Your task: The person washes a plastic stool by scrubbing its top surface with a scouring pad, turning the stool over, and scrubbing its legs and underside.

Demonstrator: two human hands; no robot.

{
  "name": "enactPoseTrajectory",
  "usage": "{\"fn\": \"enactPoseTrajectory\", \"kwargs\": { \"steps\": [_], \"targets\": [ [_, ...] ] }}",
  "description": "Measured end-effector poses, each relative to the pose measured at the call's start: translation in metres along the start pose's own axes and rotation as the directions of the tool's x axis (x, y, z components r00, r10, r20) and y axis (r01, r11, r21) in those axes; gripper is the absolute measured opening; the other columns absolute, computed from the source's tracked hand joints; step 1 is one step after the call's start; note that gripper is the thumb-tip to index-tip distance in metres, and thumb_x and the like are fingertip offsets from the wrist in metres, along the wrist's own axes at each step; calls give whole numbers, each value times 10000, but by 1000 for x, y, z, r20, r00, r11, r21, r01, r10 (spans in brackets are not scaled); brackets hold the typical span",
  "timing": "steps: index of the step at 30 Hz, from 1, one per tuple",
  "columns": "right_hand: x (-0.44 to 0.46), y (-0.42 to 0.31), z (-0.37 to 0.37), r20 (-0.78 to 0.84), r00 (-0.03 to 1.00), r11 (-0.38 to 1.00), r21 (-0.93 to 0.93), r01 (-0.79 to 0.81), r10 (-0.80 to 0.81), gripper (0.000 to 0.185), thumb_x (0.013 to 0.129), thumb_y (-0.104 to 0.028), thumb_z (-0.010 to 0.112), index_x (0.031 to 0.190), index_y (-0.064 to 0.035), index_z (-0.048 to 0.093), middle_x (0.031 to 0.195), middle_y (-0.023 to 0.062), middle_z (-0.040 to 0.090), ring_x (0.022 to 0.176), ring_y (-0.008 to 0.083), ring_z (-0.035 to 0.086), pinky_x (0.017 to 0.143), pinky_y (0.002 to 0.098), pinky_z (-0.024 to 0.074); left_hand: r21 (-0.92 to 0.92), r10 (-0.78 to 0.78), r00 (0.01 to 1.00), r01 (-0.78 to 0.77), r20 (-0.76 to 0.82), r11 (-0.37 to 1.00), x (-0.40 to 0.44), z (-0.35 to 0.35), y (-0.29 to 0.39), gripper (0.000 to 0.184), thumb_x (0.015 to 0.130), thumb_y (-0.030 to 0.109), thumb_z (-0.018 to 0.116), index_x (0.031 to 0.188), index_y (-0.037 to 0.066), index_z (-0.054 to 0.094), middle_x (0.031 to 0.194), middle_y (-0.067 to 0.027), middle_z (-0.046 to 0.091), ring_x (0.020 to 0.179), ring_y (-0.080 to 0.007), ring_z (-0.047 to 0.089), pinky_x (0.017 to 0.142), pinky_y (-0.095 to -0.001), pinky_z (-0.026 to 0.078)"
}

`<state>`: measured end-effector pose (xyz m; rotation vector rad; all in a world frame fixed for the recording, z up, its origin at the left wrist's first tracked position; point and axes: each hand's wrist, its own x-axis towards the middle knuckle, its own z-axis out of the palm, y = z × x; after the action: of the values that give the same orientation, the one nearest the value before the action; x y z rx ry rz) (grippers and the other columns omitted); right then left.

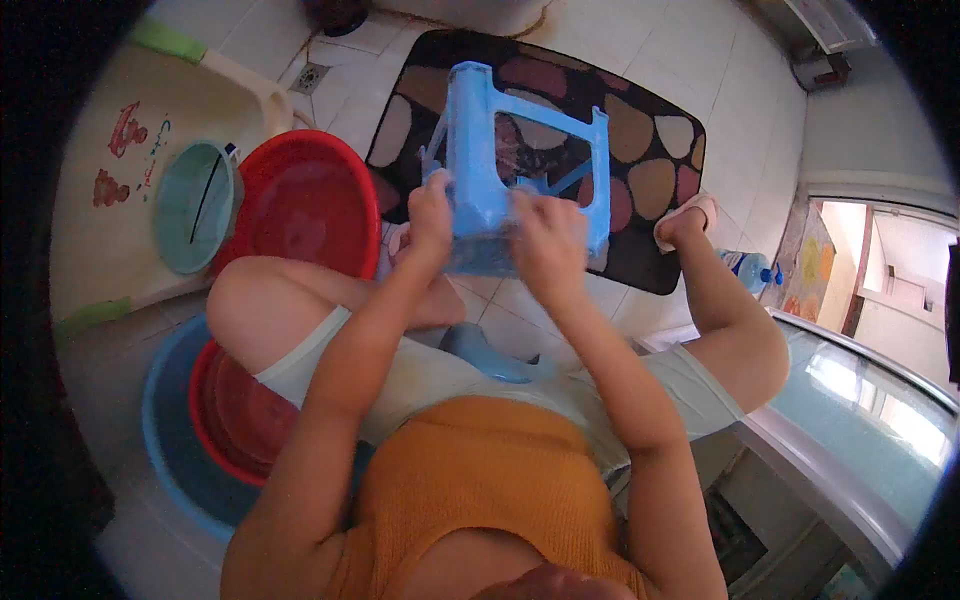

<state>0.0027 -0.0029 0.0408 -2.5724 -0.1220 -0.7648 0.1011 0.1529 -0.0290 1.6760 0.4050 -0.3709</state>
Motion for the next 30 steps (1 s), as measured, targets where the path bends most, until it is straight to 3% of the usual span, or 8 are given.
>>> {"fn": "enactPoseTrajectory", "kwargs": {
  "steps": [5,8,11,15,21,24,27,30],
  "targets": [
    [-23,45,-9,-12,964,935,-239,-261,266,275,757,-113,691,1032,-111,679,921,98,605,849,323,567,710,464,425,106,242,970,-242,18,964,-7,3,10,457,940,336,455,869,-84,620,734,-239,628,699,-334,632,674,-449,449],
    [-7,-9,20,-30,996,996,28,-83,84,337,727,-44,677,1061,-87,649,964,114,609,884,334,569,750,460,459,231,161,985,-170,57,958,-1,7,-1,402,950,284,460,895,-85,608,713,-213,622,691,-326,628,672,-453,448],
    [32,-25,18,10,1000,971,239,23,-27,394,690,27,659,1067,-86,635,982,116,608,909,340,568,772,453,470,340,508,829,-559,234,756,15,0,-27,343,951,243,477,883,-67,610,695,-198,608,669,-297,617,662,-461,447],
    [51,10,13,123,926,886,358,295,-358,393,691,32,648,1067,-83,638,999,120,610,950,350,570,812,451,475,136,322,888,-382,329,914,1,-2,-16,337,946,245,497,828,-46,621,742,-214,640,677,-346,625,648,-470,443],
    [91,72,22,59,997,991,122,-51,44,344,711,20,635,1033,-95,667,1029,140,634,984,361,568,846,451,477,327,287,859,-441,424,836,-26,3,13,407,962,334,461,900,-19,655,793,-294,603,736,-451,605,664,-482,444],
    [47,30,26,112,962,927,315,204,-249,345,702,34,622,1027,-82,628,1031,114,628,996,330,570,848,440,472,398,425,833,-545,354,738,-24,4,10,415,958,361,458,907,-3,651,790,-296,599,731,-455,608,671,-490,448],
    [53,47,22,136,959,957,184,223,-250,243,753,-58,617,994,-89,627,1035,106,619,1001,322,576,825,450,459,388,189,862,-395,470,833,-21,-4,13,372,957,341,456,899,32,656,791,-280,613,747,-448,615,682,-494,460],
    [100,100,17,-47,980,981,20,194,-193,229,727,-74,645,953,-110,641,1023,54,628,938,315,571,760,446,445,357,418,735,-644,534,677,-26,1,7,344,954,313,464,870,26,634,737,-250,618,729,-439,612,677,-501,467]
  ]
}}
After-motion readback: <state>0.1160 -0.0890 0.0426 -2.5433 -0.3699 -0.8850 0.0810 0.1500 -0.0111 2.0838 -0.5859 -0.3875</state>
